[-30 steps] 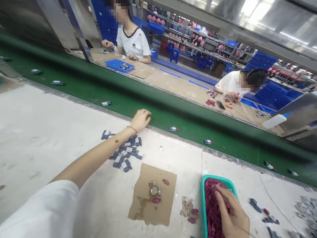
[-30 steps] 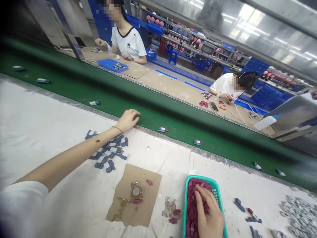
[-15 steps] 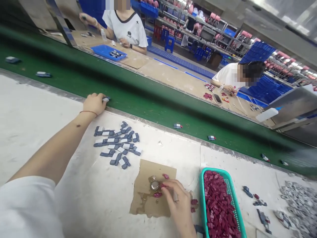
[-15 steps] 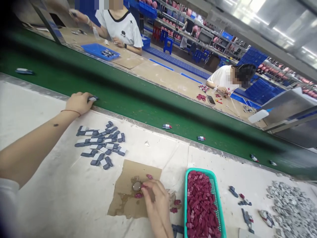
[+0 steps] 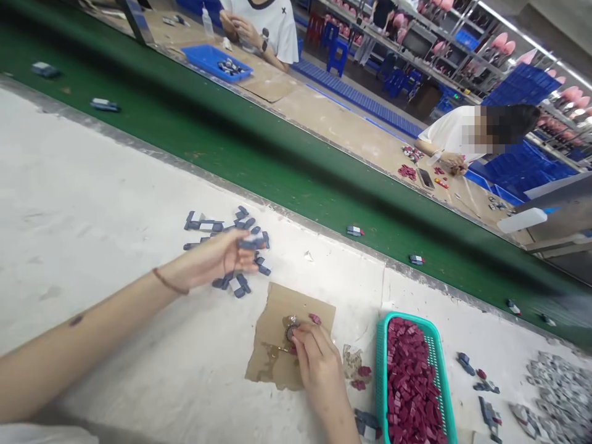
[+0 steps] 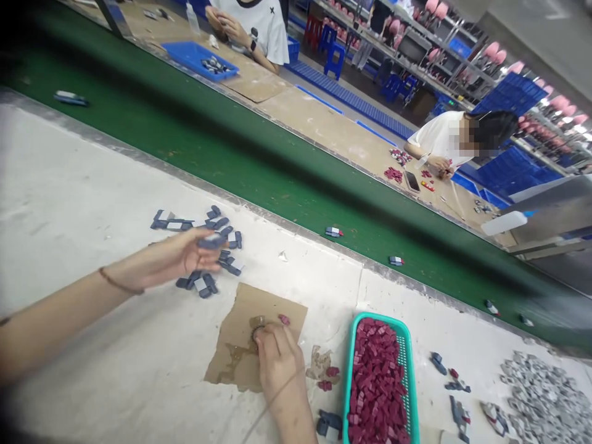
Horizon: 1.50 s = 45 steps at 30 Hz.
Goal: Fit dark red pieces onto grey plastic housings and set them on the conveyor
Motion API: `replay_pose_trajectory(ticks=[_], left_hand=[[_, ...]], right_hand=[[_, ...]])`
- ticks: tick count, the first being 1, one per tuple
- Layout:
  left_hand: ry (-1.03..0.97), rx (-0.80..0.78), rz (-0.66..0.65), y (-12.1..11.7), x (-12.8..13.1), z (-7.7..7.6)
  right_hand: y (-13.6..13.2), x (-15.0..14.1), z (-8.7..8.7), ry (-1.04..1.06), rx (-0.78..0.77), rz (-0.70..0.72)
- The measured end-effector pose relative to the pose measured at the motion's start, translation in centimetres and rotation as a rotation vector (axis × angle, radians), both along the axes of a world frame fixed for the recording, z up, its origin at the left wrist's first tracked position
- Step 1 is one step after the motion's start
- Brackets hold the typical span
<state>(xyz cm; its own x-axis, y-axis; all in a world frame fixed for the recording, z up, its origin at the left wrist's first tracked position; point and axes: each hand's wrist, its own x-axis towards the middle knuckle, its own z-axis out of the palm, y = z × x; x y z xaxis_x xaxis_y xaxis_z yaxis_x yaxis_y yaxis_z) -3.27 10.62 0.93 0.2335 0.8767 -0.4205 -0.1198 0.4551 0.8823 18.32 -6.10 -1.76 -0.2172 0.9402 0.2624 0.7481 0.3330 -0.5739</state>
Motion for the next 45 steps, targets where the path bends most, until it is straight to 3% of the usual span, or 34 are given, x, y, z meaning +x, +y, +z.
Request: replay_pose_trajectory(ticks=[3, 6, 8, 12, 23, 28, 33, 40, 45], left_hand=[[-0.126, -0.254, -0.037, -4.5, 0.7, -0.5], [-0.265, -0.459, 0.017, -8.0, 1.5, -1.2], [-0.272, -0.469, 0.040, -9.6, 2.2, -1.7], [-0.182, -0.328, -0.016, -11.5, 3.1, -2.6], [0.112, -0.003, -0.112, -12.5, 3.2, -2.8], [-0.053, -0.027, -0.179, -13.5, 3.1, -3.4], [-0.176, -0.019, -0.168, -14.4, 3.4, -4.0], [-0.096, 0.045, -0.264, -13.6, 3.0, -1.9], [-0.311, -0.116, -0.321, -13.9, 3.2, -1.3]], right_hand=[[0.1, -0.2, 0.0, 0.018, 0.001, 0.012], [0.2, -0.1, 0.0, 0.086, 0.001, 0.028], [0.2, 0.1, 0.0, 0.138, -0.002, -0.005], [0.1, 1.1, -0.2, 0.210, -0.037, -0.132], [-0.4, 1.4, -0.5, 0.250, -0.089, -0.184], [-0.3, 1.6, -0.5, 0.332, -0.144, -0.217], [-0.4, 1.5, -0.5, 0.577, -0.174, -0.274], [0.0, 0.8, 0.4, 0.828, -0.165, -0.239], [0.0, -0.1, 1.9, 0.821, -0.169, -0.163]])
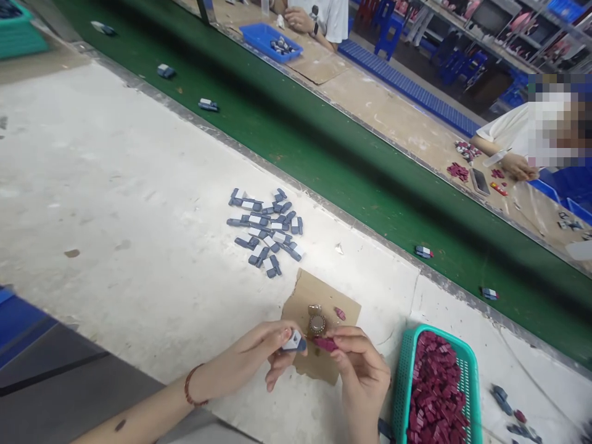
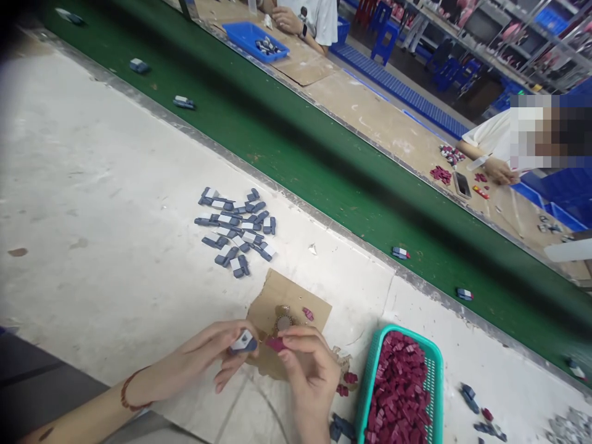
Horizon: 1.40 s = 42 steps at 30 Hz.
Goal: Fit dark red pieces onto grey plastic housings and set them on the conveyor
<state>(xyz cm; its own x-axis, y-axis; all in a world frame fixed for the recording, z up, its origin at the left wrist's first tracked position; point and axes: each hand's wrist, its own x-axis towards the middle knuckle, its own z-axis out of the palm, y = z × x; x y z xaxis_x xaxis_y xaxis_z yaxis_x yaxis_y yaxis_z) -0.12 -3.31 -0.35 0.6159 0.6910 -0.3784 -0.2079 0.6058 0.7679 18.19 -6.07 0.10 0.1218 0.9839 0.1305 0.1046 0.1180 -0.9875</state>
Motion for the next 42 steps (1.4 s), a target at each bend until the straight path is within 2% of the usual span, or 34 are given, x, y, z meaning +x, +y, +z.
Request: replay_pose_trajectory(ticks=[3, 14, 22, 29, 33, 36, 39, 42], left_hand=[[-0.065, -0.050, -0.025, -0.4, 0.4, -0.1], [-0.003, -0.034, -0.034, -1.0, 0.4, -0.3], [0.033, 0.037, -0.027, -0.8, 0.7, -0.1], [0.167, 0.204, -0.027, -1.0, 0.7, -0.1], [0.285, 0.295, -0.076, -0.9, 0.7, -0.3], [0.281, 0.284, -0.100, -0.6, 0.6, 0.0], [0.247, 0.274, -0.243, 0.0, 0.4, 0.9], [0.325, 0.331, -0.405, 0.6, 0.2, 1.8]], right_hand=[[-0.1, -0.7, 0.6, -0.008, 0.016, 0.034], [-0.3, -1.0, 0.6, 0.015, -0.012, 0.163], [-0.3, -1.2, 0.6, 0.000, -0.043, 0.088], [-0.5, -1.6, 1.0, -0.063, -0.086, 0.061], [-0.4, -1.8, 1.3, -0.111, -0.104, 0.054], [-0.2, -1.4, 1.6, -0.137, -0.133, 0.071], [-0.4, -0.8, 2.0, -0.147, -0.147, 0.110], [-1.0, -0.5, 2.3, -0.140, -0.163, 0.114]])
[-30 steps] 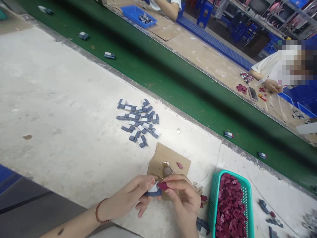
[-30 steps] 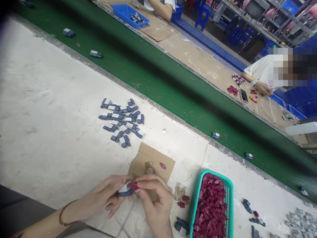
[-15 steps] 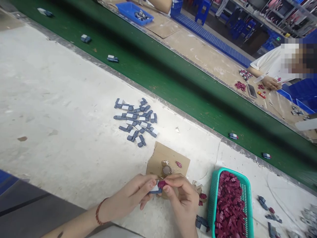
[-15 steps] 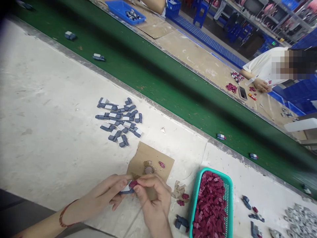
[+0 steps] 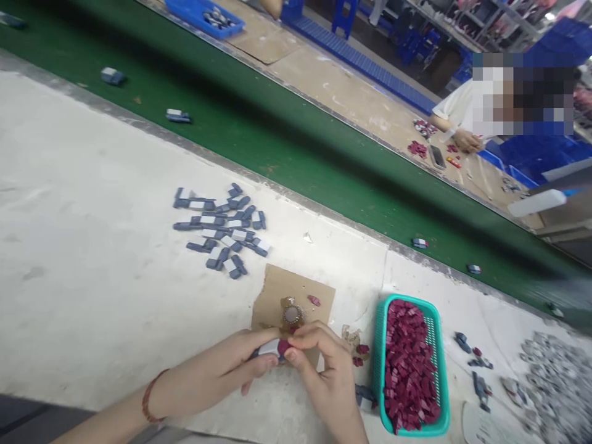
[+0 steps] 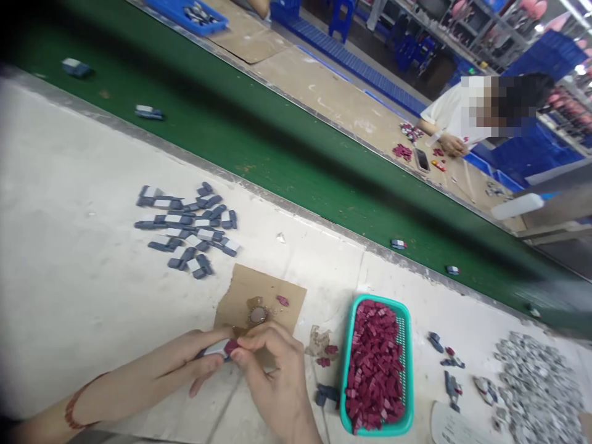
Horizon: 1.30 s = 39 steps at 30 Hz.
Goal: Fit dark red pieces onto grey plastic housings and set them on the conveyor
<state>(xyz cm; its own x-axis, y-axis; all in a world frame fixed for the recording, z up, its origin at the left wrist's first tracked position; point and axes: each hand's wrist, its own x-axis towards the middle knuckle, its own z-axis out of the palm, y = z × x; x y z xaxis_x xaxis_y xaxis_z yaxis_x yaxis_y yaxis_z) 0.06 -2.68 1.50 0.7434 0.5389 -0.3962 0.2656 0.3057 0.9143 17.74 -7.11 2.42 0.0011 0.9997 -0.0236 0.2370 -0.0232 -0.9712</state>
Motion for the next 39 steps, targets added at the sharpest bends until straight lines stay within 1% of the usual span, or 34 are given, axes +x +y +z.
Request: replay_pose_trajectory(ticks=[3, 6, 9, 11, 12, 14, 15, 16, 18, 21, 24, 26, 27, 29, 31, 33, 35, 37, 39], left_hand=[[0.079, 0.071, -0.077, 0.4, 0.2, 0.3], [0.101, 0.181, -0.146, 0.8, 1.1, 0.0], [0.080, 0.297, -0.214, 1.9, 2.3, -0.2], [0.092, 0.356, -0.219, 3.5, 3.3, -0.3], [0.117, 0.397, -0.195, 4.8, 3.8, -0.4], [0.177, 0.519, -0.114, 7.8, 4.9, -0.7], [0.204, 0.603, -0.070, 9.4, 5.5, -0.9], [0.208, 0.693, -0.028, 11.1, 6.1, -1.1], [0.209, 0.893, 0.057, 14.1, 7.4, -1.5], [0.265, 1.038, 0.169, 17.3, 8.9, -1.6], [0.322, 1.123, 0.236, 18.9, 9.1, -1.4], [0.349, 1.156, 0.237, 19.5, 8.2, -1.4], [0.360, 1.167, 0.226, 19.6, 7.4, -1.5], [0.380, 1.180, 0.188, 19.7, 4.9, -1.8], [0.408, 1.181, 0.146, 19.3, 1.9, -2.3], [0.447, 1.179, 0.096, 18.6, -1.0, -2.7], [0.495, 1.194, 0.022, 17.8, -3.3, -3.1], [0.547, 1.229, -0.058, 17.0, -4.6, -3.4], [0.572, 1.259, -0.104, 16.6, -5.0, -3.5]], right_hand=[[-0.8, -0.2, 0.1, 0.045, 0.004, -0.055], [-1.2, 0.2, 0.2, -0.013, 0.032, -0.123], [-1.6, 2.4, 0.4, -0.123, 0.006, -0.104], [-2.0, 4.9, 0.5, -0.232, -0.001, -0.138], [-2.3, 6.4, 0.5, -0.328, 0.016, -0.229], [-2.9, 9.3, 0.4, -0.607, 0.067, -0.459], [-3.3, 10.6, 0.3, -0.741, 0.055, -0.513], [-3.5, 11.7, 0.0, -0.847, 0.046, -0.532], [-3.9, 13.3, -0.6, -0.983, 0.030, -0.501], [-3.9, 14.3, -1.8, -1.075, 0.038, -0.461], [-3.6, 14.8, -2.6, -1.090, 0.039, -0.456], [-3.5, 14.9, -2.6, -1.062, 0.046, -0.467], [-3.6, 14.9, -2.5, -1.031, 0.055, -0.477], [-3.9, 14.6, -1.9, -0.937, 0.079, -0.494], [-4.3, 13.6, -1.2, -0.825, 0.100, -0.499], [-4.3, 12.0, -0.5, -0.691, 0.123, -0.489], [-3.8, 9.9, -0.3, -0.522, 0.139, -0.458], [-2.8, 7.6, -0.5, -0.356, 0.114, -0.398], [-1.6, 5.4, -1.2, -0.263, 0.081, -0.303]])
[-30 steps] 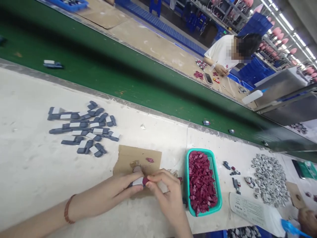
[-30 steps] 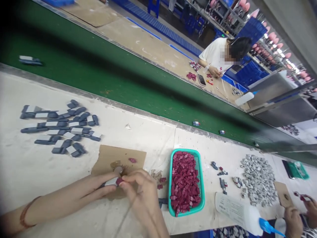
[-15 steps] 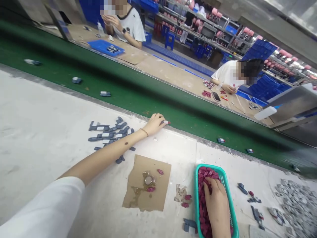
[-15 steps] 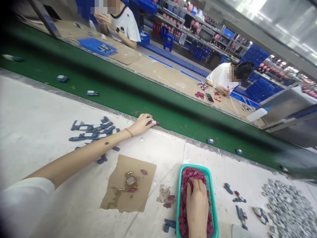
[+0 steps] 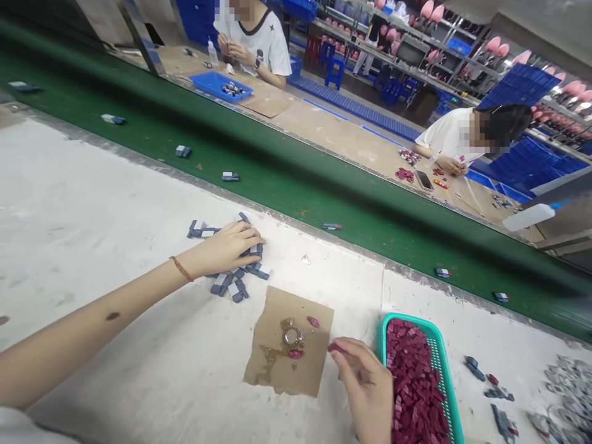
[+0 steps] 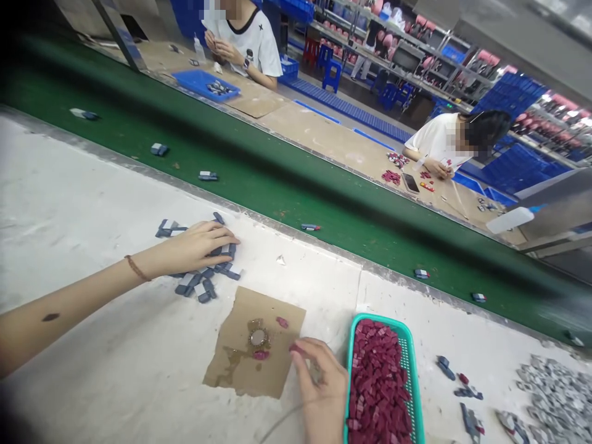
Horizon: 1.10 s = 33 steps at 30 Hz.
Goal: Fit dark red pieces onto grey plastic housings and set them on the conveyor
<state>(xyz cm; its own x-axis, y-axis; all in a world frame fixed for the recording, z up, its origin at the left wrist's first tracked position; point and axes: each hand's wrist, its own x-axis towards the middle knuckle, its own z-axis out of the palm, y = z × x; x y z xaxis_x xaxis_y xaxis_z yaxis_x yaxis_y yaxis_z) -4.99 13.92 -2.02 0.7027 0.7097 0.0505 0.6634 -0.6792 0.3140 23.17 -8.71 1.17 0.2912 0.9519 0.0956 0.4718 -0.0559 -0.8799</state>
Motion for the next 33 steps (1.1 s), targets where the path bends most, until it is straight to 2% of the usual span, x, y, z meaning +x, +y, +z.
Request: replay_pose_trajectory(ticks=[4, 10, 12, 14, 16, 18, 20, 22, 26, 31, 33], left_hand=[[-0.033, -0.022, -0.006, -0.1, 0.0, -0.2], [-0.147, -0.103, 0.044, -0.2, 0.0, 0.1], [-0.242, -0.131, 0.073, -0.9, 0.3, 0.4], [-0.406, -0.196, 0.167, -2.1, 0.7, 0.9], [-0.603, -0.375, 0.312, -3.7, 1.3, 1.3], [-0.749, -0.653, 0.416, -5.4, 1.9, 1.7], [-0.826, -0.904, 0.431, -7.0, 2.4, 1.9], [-0.884, -1.066, 0.397, -8.4, 2.8, 1.9], [-0.974, -1.287, 0.416, -10.8, 3.2, 1.3], [-1.071, -1.401, 0.659, -13.0, 3.9, 0.8], [-1.083, -1.423, 0.714, -13.7, 4.2, 0.9]], right_hand=[[2.0, -2.9, -1.8, -0.003, -0.001, 0.162], [2.9, -4.7, -3.4, -0.191, 0.138, 0.305], [2.9, -4.8, -3.5, -0.252, 0.175, 0.329], [2.8, -4.9, -3.5, -0.284, 0.183, 0.341], [2.7, -4.9, -3.4, -0.289, 0.165, 0.362], [2.6, -5.0, -3.4, -0.295, 0.156, 0.372], [2.5, -5.0, -3.4, -0.314, 0.173, 0.352], [2.4, -5.1, -3.5, -0.322, 0.183, 0.339], [2.2, -5.1, -3.5, -0.291, 0.169, 0.371], [2.2, -4.4, -3.3, -0.259, 0.177, 0.275], [2.2, -4.1, -3.2, -0.246, 0.156, 0.253]])
